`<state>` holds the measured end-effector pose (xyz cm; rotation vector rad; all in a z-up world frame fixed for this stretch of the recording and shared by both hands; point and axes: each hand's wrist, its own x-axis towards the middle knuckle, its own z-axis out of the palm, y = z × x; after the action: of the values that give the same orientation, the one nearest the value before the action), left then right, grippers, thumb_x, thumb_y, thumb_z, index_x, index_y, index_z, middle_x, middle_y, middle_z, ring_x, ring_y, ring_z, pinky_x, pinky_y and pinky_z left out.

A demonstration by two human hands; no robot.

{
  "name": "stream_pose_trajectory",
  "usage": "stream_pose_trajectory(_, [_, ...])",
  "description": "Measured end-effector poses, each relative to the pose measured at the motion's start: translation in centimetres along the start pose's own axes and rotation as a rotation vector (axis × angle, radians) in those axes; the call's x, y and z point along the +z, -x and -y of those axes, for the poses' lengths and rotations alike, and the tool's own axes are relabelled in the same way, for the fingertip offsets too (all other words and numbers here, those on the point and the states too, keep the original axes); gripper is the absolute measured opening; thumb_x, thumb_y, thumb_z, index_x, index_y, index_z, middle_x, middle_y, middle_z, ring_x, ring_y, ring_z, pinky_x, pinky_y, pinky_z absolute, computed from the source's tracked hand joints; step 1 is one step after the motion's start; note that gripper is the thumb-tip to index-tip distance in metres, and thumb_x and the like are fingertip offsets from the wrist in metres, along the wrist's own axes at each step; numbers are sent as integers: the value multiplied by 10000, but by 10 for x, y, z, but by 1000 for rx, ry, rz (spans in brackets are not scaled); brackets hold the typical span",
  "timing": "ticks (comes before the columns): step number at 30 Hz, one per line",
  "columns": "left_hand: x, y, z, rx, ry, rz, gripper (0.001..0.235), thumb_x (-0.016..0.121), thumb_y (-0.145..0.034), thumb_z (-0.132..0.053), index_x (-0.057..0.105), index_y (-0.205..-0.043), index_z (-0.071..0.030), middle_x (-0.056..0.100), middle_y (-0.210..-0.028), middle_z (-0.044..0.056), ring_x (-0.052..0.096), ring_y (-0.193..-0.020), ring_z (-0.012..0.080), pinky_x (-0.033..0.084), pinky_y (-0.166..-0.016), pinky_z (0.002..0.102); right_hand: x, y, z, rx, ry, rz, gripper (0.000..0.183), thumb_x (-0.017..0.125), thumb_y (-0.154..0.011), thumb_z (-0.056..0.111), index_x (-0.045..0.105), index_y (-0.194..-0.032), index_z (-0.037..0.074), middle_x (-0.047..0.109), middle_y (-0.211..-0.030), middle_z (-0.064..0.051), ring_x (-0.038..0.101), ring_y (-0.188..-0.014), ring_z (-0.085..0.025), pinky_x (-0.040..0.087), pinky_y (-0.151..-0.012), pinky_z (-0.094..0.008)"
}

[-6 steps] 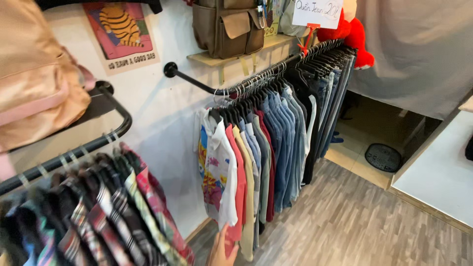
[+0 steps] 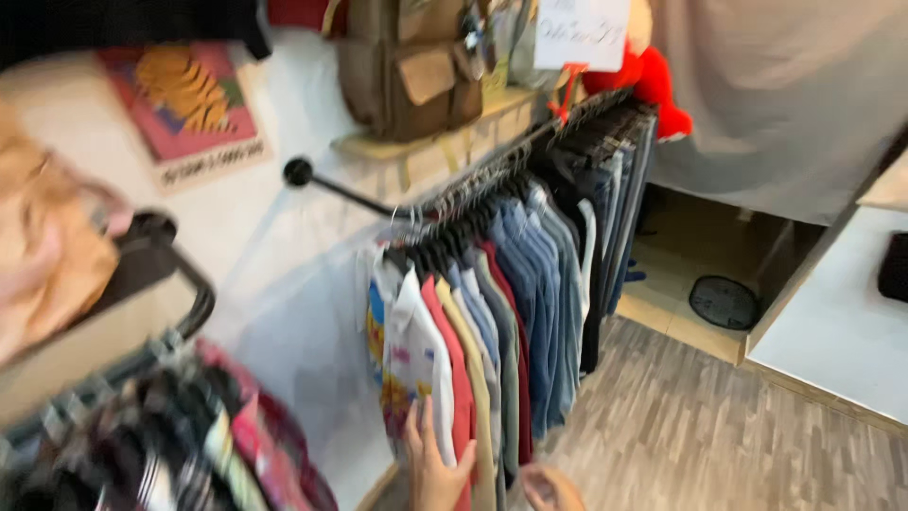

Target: The person buttons up several shirts hanging on a clothing rack in a store. They start with a white shirt featuring a colorful graphic, then proceed to button a pink shirt, a beige shirt, a striped shirt, and finally a denim shirt.

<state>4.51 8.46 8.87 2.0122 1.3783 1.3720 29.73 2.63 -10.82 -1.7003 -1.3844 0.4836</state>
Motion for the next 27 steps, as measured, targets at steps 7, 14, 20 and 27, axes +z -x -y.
stream_pose_trajectory(7, [68,-84,-40,371,141,-372,658,634,-869,-351,436,-1359,39,462,-1432,228,472,-1323,396,381,-1102,456,-105,-137,379,-684,-69,-267,112,564,-889,113,667,-904,71,649,-909,-66,634,-880,-199,505,-825,-310])
stream_pose_trajectory(14, [109,-138,-63,82,261,-571,663,615,-764,-451,568,-1226,23,672,-893,133,648,-716,272,494,-637,359,-53,-255,377,-319,820,-129,852,586,-839,637,266,-1493,193,254,-1496,-274,235,-1314,-573,269,-962,-722])
stream_pose_trajectory(20, [161,-150,-39,82,267,-425,621,400,-820,-534,670,-1107,-54,689,-1134,191,674,-1017,374,542,-790,408,-66,-283,358,-231,853,20,789,471,-949,598,91,-1556,268,233,-1495,-304,210,-1313,-610,349,-923,-703])
stream_pose_trajectory(27, [202,-177,-67,190,202,-284,527,659,-789,-359,588,-1176,-9,632,-1096,254,613,-974,433,515,-804,464,-101,-324,321,-380,915,17,802,421,-935,615,199,-1528,123,340,-1492,-207,332,-1312,-510,428,-927,-593])
